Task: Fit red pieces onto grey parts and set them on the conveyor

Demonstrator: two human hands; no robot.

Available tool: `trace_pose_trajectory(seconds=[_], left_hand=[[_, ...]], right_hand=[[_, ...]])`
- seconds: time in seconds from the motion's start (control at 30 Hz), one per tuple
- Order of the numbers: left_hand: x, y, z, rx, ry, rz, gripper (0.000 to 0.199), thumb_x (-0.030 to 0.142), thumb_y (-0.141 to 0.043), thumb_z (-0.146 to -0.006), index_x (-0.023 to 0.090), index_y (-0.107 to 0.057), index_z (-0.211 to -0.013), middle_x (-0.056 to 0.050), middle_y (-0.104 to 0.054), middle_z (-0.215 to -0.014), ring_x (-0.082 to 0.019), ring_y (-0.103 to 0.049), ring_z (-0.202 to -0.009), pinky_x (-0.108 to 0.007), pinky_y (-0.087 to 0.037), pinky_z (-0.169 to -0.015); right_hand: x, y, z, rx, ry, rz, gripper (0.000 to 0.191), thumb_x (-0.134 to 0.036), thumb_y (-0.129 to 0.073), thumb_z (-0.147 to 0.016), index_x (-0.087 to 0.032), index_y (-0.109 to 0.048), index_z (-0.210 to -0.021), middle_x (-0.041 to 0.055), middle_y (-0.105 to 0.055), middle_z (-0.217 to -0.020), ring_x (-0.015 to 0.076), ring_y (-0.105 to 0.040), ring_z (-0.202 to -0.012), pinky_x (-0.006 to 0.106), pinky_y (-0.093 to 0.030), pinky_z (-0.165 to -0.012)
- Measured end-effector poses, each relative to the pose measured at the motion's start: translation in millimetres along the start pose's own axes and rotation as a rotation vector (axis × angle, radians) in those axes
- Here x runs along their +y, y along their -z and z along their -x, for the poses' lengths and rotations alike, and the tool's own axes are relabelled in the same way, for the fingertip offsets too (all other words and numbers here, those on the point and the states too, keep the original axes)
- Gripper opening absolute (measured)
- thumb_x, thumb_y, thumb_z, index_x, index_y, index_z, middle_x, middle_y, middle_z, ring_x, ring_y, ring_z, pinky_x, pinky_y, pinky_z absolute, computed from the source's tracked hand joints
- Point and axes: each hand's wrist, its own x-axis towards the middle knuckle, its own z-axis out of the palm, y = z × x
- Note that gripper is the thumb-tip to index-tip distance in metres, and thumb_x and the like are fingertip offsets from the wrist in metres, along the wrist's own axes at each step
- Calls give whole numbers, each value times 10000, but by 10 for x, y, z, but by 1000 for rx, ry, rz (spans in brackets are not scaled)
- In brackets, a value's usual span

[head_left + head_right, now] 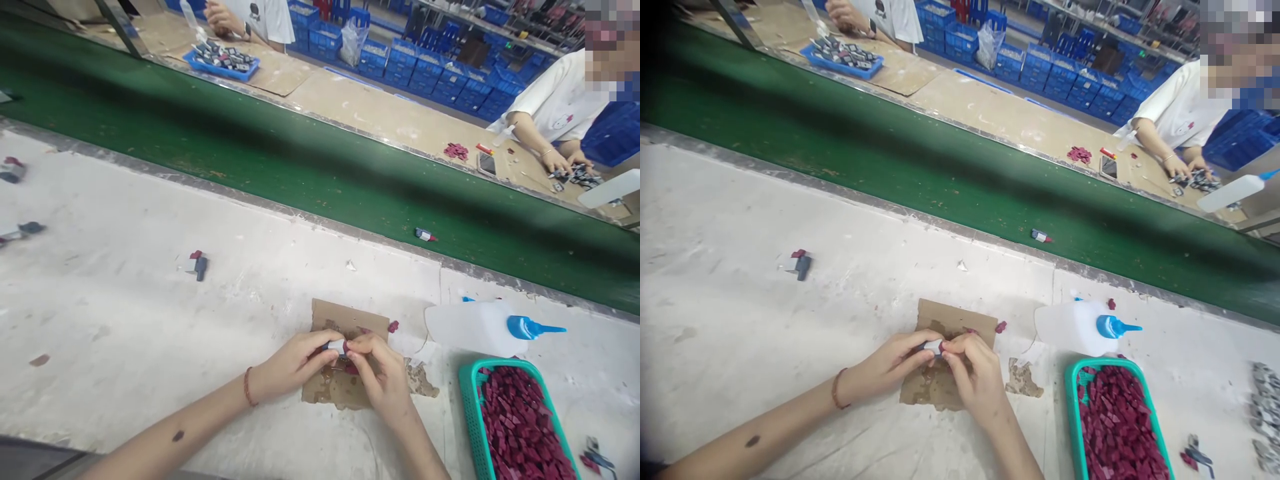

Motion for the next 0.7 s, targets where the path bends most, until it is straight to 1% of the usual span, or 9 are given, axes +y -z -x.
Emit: trace_pose_trajectory(seconds=[0.1, 0.13, 0.17, 0.23, 0.3, 0.37, 0.43, 0.57, 0.7], left_hand=[[92, 60, -57, -30, -18, -41, 268, 352, -402, -960, 212, -631, -954, -49, -717, -878, -208, -654, -775, -291, -502, -716], [121, 101, -96, -19, -23, -61, 255, 353, -423, -951, 224, -642, -979, -45, -732, -922, -220, -669, -807, -303, -513, -737], [141, 154, -151, 12, -27, -85, 244, 355, -443, -942, 236, -647, -1006, -39, -741, -957, -230, -680, -834, -315, -522, -756], [139, 302, -315, 115, -33, -130, 234, 365, -463, -930, 246, -634, -1037, -29, -744, -984, -243, -688, -878, -336, -532, -786], [72, 501, -557, 241, -53, -183, 236, 388, -469, -924, 234, -612, -1032, -33, -736, -998, -245, -677, -940, -349, -529, -830], [-41, 731, -855, 385, -101, -302, 255, 416, -504, -903, 214, -620, -1006, -46, -724, -1021, -240, -660, -980, -345, -521, -867], [-169, 958, -1159, 524, -127, -444, 248, 402, -499, -908, 203, -631, -975, -60, -723, -1019, -233, -659, -958, -346, -525, -873], [-400, 1258, -1564, 685, -109, -560, 207, 304, -492, -903, 185, -626, -1005, -134, -668, -1149, -319, -540, -1201, -508, -393, -1062], [-559, 1294, -1609, 768, -85, -659, 288, 266, -491, -892, 158, -586, -1142, -190, -554, -1328, -381, -354, -1384, -599, -257, -1132]], right_hand=[[-36, 83, 45, 23, 34, 93, 152, -148, -534, -927, -243, -651, -947, 31, -698, -816, 202, -677, -743, 324, -565, -656], [-47, 125, 70, 110, 49, 160, 166, -142, -540, -918, -253, -653, -967, 37, -684, -846, 216, -670, -773, 356, -565, -685], [-56, 176, 97, 271, 66, 242, 179, -139, -551, -906, -260, -649, -994, 47, -664, -891, 236, -663, -826, 397, -561, -729], [-60, 298, 139, 717, 81, 389, 269, -156, -591, -874, -268, -600, -1118, 82, -609, -1057, 291, -620, -1020, 495, -529, -843], [-37, 433, 148, 1037, 21, 430, 515, -215, -650, -835, -259, -454, -1308, 142, -486, -1302, 345, -485, -1256, 589, -448, -971], [19, 554, 116, 1087, -121, 394, 799, -297, -712, -787, -232, -253, -1438, 195, -289, -1489, 354, -304, -1410, 621, -330, -1082], [101, 637, 55, 1034, -272, 332, 947, -377, -747, -742, -196, -162, -1464, 220, -233, -1527, 343, -260, -1440, 600, -282, -1122], [251, 684, -80, 1001, -438, 227, 937, -509, -746, -684, -150, -270, -1406, 204, -478, -1373, 344, -495, -1279, 540, -436, -1026], [266, 633, -80, 1079, -416, 324, 873, -566, -782, -600, -143, -432, -1278, 198, -559, -1261, 342, -583, -1127, 485, -525, -894]])
